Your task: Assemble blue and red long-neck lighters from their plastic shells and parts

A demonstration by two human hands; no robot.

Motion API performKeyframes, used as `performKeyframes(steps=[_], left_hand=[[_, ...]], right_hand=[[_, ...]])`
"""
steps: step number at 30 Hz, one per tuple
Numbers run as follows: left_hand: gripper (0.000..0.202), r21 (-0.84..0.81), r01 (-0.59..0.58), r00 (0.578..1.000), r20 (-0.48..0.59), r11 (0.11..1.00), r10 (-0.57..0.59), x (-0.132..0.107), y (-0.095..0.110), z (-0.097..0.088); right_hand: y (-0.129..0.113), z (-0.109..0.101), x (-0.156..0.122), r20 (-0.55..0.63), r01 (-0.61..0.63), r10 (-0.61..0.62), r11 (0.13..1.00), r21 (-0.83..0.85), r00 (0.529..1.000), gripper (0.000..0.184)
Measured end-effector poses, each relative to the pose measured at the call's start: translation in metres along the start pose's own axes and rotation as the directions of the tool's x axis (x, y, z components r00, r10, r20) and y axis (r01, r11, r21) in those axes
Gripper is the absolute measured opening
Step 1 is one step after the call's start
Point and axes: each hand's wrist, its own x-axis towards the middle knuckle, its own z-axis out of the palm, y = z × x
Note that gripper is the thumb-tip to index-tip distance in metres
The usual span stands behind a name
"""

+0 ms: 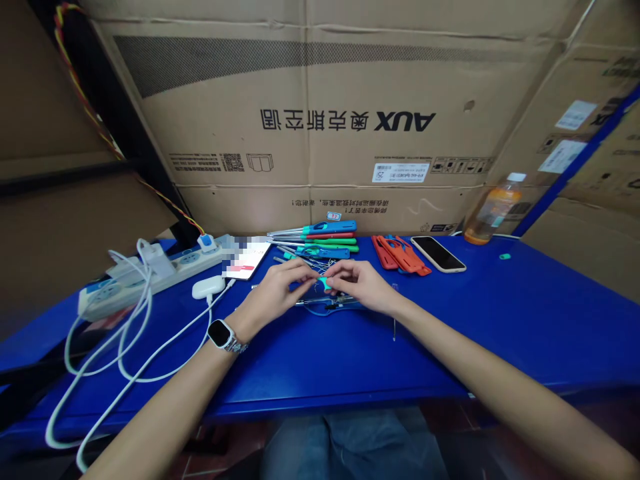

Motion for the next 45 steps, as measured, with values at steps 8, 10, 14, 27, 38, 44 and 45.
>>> performKeyframes(steps=[8, 10, 14, 27, 38, 44, 45], left_hand=[[0.018, -0.031, 0.008, 0.995, 0.101, 0.999, -0.005, 0.0, 0.002, -0.002], [0.016, -0.043, 0.05, 0.988, 0.149, 0.998, -0.043, -0.001, 0.001, -0.003], [0.014, -0.021, 0.097, 0.968, 0.233, 0.995, -0.09, -0.001, 0.0, -0.004], [0.015, 0.065, 0.086, 0.953, 0.284, 0.994, -0.101, -0.003, -0.003, 0.003], [0.015, 0.012, 0.14, 0.95, 0.281, 0.99, -0.137, -0.003, 0.003, 0.009], [0.013, -0.035, 0.179, 0.95, 0.267, 0.983, -0.163, -0.002, 0.003, 0.009], [0.013, -0.041, 0.178, 0.951, 0.263, 0.983, -0.161, -0.002, 0.003, 0.009]], right_hand=[[0.003, 0.002, -0.009, -0.08, 0.088, -0.117, 0.951, -0.298, 0.99, 0.019], [0.001, -0.003, -0.018, -0.05, 0.18, -0.244, 0.824, -0.538, 0.968, 0.016], [0.001, -0.011, -0.036, 0.177, 0.338, -0.347, 0.482, -0.808, 0.921, 0.021], [0.009, -0.007, -0.038, 0.246, 0.402, -0.354, 0.484, -0.777, 0.902, 0.022], [0.011, -0.008, -0.039, 0.257, 0.407, -0.338, 0.518, -0.753, 0.906, 0.022], [0.009, -0.003, -0.04, 0.194, 0.33, -0.302, 0.509, -0.795, 0.933, 0.019], [0.008, 0.0, -0.039, 0.155, 0.299, -0.306, 0.512, -0.805, 0.939, 0.017]])
